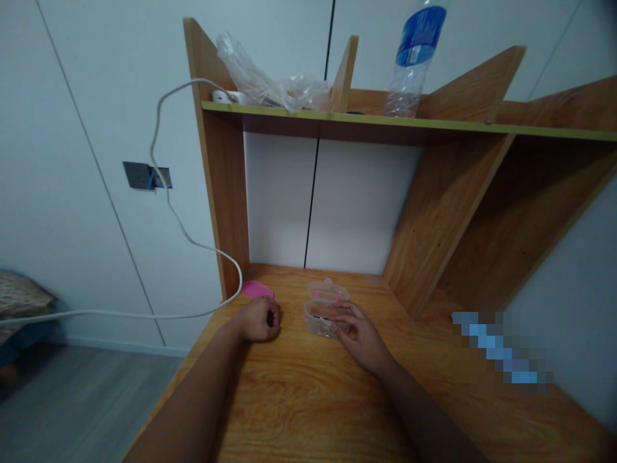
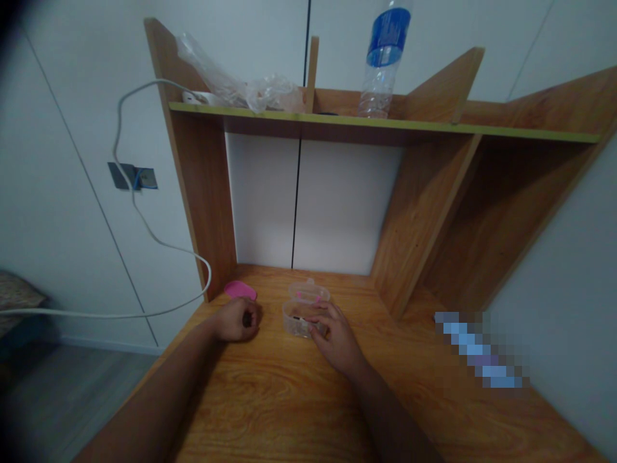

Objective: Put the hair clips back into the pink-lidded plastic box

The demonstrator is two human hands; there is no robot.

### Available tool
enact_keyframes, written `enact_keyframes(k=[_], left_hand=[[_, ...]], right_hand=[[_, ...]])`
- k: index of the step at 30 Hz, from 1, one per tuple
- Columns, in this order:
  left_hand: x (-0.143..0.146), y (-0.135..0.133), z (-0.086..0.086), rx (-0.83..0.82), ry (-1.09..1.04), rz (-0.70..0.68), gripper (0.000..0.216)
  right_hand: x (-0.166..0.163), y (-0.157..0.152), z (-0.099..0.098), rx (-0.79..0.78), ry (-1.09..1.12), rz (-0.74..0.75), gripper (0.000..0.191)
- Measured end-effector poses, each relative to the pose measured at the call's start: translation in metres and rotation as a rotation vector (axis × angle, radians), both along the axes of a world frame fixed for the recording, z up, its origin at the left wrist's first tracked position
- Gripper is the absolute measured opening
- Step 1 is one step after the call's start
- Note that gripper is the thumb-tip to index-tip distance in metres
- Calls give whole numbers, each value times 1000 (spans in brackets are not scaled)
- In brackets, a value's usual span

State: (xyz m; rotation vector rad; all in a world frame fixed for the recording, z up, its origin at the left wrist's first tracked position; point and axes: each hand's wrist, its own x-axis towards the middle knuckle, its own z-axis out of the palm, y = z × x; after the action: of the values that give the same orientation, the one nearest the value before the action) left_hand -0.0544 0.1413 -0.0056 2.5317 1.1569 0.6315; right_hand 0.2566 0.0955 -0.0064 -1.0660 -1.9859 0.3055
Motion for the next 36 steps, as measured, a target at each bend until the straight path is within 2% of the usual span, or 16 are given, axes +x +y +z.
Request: enact_keyframes(k=[5, 10, 14, 19, 26, 32, 36], left_hand=[[-6, 0, 1, 15, -9, 15, 14], [-1, -3, 8, 98, -27, 88, 29], [17, -8, 14, 179, -60, 122, 33], [42, -16, 13, 199, -72, 60, 40], [57, -23, 7, 159, -80, -38, 40], [51, -23, 7, 126, -136, -29, 36], [52, -25, 8, 98, -179, -31, 34]], right_hand=[[0, -1, 1, -3, 12, 3, 16], [-3, -3, 4, 4, 24, 2, 16], [0, 0, 4, 13, 69, -104, 23], [8, 7, -4, -43, 107, -238, 38], [3, 8, -14, -133, 112, -117, 50], [-2, 0, -8, -134, 117, -51, 68], [-4, -3, -1, -96, 126, -35, 67]])
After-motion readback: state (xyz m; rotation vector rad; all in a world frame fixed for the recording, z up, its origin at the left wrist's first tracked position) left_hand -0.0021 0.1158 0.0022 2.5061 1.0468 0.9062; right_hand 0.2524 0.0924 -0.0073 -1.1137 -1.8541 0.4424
